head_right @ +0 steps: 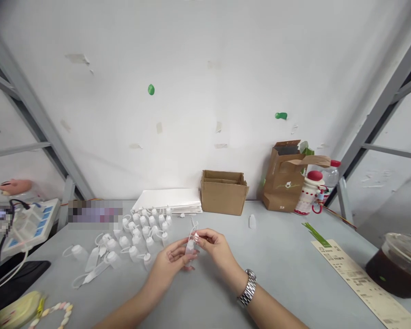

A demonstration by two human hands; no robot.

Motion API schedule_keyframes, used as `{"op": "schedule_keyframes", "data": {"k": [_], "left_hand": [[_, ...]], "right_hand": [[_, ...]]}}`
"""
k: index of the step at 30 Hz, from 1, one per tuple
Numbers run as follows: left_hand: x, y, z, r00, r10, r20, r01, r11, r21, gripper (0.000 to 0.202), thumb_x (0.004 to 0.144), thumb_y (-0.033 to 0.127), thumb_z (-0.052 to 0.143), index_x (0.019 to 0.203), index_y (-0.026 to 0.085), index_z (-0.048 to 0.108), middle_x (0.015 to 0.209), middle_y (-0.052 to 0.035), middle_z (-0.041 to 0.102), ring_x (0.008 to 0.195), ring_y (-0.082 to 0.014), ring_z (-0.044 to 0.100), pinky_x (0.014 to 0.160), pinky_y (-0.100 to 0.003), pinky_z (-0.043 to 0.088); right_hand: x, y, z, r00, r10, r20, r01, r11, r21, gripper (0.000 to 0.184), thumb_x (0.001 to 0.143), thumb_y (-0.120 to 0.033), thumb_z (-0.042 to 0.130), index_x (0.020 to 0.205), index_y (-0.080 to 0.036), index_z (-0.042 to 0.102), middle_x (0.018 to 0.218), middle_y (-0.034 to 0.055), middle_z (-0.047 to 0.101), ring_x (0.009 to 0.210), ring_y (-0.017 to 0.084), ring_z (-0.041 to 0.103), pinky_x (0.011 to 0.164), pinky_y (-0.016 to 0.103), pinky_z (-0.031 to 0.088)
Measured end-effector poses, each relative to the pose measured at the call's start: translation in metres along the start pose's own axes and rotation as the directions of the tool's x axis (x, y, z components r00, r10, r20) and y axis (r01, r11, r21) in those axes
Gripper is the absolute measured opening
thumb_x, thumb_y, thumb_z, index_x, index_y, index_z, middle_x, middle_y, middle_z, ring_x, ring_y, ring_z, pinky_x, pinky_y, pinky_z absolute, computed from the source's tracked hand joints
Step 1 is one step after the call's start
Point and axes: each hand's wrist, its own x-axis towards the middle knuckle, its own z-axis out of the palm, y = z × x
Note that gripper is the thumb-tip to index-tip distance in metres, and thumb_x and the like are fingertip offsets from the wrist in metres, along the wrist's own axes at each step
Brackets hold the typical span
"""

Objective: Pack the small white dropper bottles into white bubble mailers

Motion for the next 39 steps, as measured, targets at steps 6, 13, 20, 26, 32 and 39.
{"op": "schedule_keyframes", "data": {"k": [6,13,20,26,32,39], "left_hand": [[-0.004,0.0,0.001,0.999,0.047,0.021,-0.048,0.995,0.082,0.067,0.053,0.035,0.078,0.11,0.01,0.055,0.07,-0.0059,0.068,0.072,-0.0229,0.064,0.056,-0.03,0.052],[-0.008,0.0,0.0,0.996,0.088,-0.017,-0.083,0.975,0.206,0.061,0.062,0.03,0.07,0.116,0.014,0.049,0.071,-0.001,0.066,0.058,-0.0144,0.059,0.059,-0.029,0.05],[-0.007,-0.006,-0.01,0.96,0.278,0.009,-0.231,0.779,0.583,0.052,0.072,0.024,0.055,0.123,0.026,0.046,0.092,-0.0013,0.065,0.073,-0.0163,0.061,0.076,-0.034,0.047],[-0.002,-0.007,-0.012,0.953,0.302,0.01,-0.223,0.68,0.699,0.056,0.073,0.023,0.054,0.127,0.025,0.041,0.092,-0.0019,0.063,0.08,-0.0175,0.06,0.079,-0.034,0.047],[-0.002,-0.01,-0.014,0.947,0.313,0.078,-0.277,0.668,0.69,0.057,0.074,0.021,0.051,0.129,0.026,0.038,0.096,-0.0026,0.063,0.085,-0.0178,0.059,0.08,-0.034,0.047],[-0.001,-0.007,-0.013,0.974,0.225,0.024,-0.174,0.676,0.716,0.064,0.074,0.02,0.053,0.134,0.025,0.031,0.094,-0.002,0.062,0.08,-0.0167,0.06,0.079,-0.033,0.047]], "right_hand": [[-0.002,0.005,0.005,0.999,-0.013,-0.038,0.016,0.997,0.079,0.027,0.062,-0.042,0.074,0.075,-0.019,0.068,0.081,0.0032,0.066,0.075,0.016,0.057,0.073,0.03,0.043],[0.003,0.003,-0.004,0.99,-0.103,0.099,0.113,0.988,-0.102,0.026,0.061,-0.041,0.075,0.068,-0.019,0.063,0.08,0.0006,0.056,0.071,0.014,0.052,0.068,0.028,0.041],[-0.003,-0.005,-0.007,0.983,-0.143,0.119,0.184,0.851,-0.492,0.019,0.075,-0.037,0.063,0.073,-0.02,0.055,0.069,-0.0029,0.049,0.064,0.012,0.045,0.061,0.025,0.038],[-0.007,-0.011,-0.005,0.96,-0.181,0.212,0.274,0.76,-0.59,0.008,0.08,-0.025,0.056,0.086,-0.02,0.056,0.082,0.0007,0.058,0.075,0.014,0.053,0.07,0.026,0.041],[-0.008,-0.008,-0.005,0.98,-0.134,0.149,0.201,0.644,-0.739,0.019,0.086,-0.03,0.048,0.071,-0.02,0.055,0.069,0.0004,0.06,0.063,0.014,0.052,0.06,0.026,0.04],[-0.008,-0.008,-0.007,0.954,-0.172,0.246,0.296,0.673,-0.678,0.011,0.086,-0.028,0.049,0.088,-0.021,0.057,0.082,0.0016,0.063,0.073,0.014,0.057,0.068,0.026,0.043]]}}
